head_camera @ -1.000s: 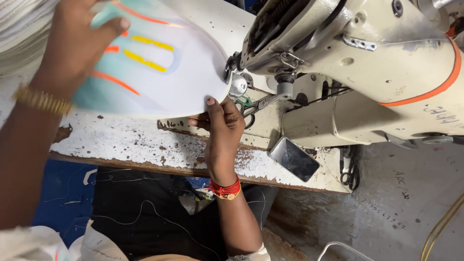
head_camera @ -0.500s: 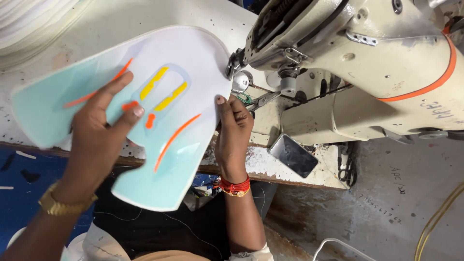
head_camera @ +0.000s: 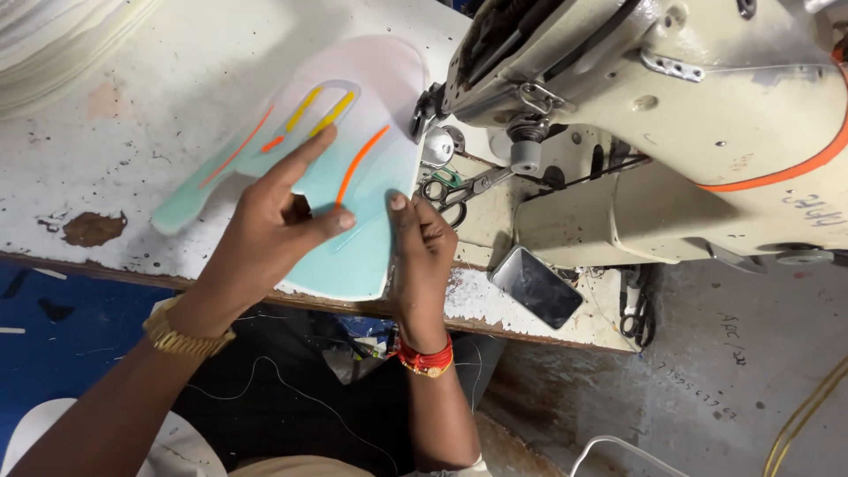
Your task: The person uses a sewing machine to stitch the edges of light blue and white fabric pieces, likely face masks. They repeatedly pick up a piece from a stack, guide it through the machine, and place the finished item on a separate pile.
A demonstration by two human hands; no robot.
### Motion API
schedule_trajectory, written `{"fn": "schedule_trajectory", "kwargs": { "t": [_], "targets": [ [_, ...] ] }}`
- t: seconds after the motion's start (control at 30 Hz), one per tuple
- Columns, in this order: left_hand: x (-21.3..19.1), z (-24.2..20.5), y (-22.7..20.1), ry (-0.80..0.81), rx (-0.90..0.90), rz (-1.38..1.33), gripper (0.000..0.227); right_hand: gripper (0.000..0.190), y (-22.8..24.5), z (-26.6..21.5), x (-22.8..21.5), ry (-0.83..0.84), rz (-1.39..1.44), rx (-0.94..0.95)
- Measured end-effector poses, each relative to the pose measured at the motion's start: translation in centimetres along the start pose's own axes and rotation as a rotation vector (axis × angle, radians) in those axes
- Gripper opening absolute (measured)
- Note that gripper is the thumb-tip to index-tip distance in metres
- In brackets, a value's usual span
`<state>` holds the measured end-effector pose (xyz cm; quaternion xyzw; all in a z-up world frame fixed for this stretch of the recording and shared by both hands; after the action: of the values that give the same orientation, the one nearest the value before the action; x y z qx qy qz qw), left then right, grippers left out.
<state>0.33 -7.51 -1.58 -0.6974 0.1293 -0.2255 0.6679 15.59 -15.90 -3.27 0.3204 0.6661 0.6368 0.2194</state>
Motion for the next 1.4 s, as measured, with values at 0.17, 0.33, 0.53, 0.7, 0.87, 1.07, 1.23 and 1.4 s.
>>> {"fn": "schedule_trajectory", "kwargs": {
  "t": [0.17,0.33,0.53,0.7,0.87,1.07,1.23,1.4],
  "targets": [
    [0.4,3.1,1.7,0.010,-0.005,-0.072,0.093,0.028,-1.5,1.0,-2.4,0.125,-0.161,-0.110],
    [0.2,6.4,1.1,0.010,0.101,-0.163,0.090,0.027,5.5,1.8,-10.1,-0.242,-0.646,-0.882],
    [0.5,9.4,1.5,0.012,0.208,-0.128,0.091,0.050,12.2,2.9,-22.4,-0.844,-1.353,-1.195],
    [0.9,12.0,2.1,0.010,0.246,-0.144,0.089,0.053,11.8,4.0,-26.3,-0.719,-1.256,-1.105],
    [1.2,14.8,3.4,0.079,0.288,-0.271,0.086,0.055,10.3,5.2,-28.8,-0.717,-1.059,-1.110],
    [1.1,15.3,3.9,-0.008,0.265,-0.285,0.087,0.065,4.7,6.5,-31.1,-0.827,-1.111,-1.238],
    [1.2,14.9,4.0,-0.011,0.241,-0.248,0.089,0.060,7.1,5.4,-28.7,-0.811,-1.045,-1.178],
    [1.6,16.1,5.7,-0.061,0.234,-0.195,0.088,0.055,10.1,4.7,-27.9,-0.785,-1.034,-1.190]
  ]
}}
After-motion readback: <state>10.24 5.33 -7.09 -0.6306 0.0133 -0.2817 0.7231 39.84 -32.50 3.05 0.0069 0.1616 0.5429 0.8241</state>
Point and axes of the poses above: each hand's wrist, its own z-axis towards the middle knuckle, its own x-axis out of the palm, y = z × x, the point moved 4 cm from there along z, towards the middle knuckle, and after that the axes turned 9 degrees about -y, right-handed, at the moved point
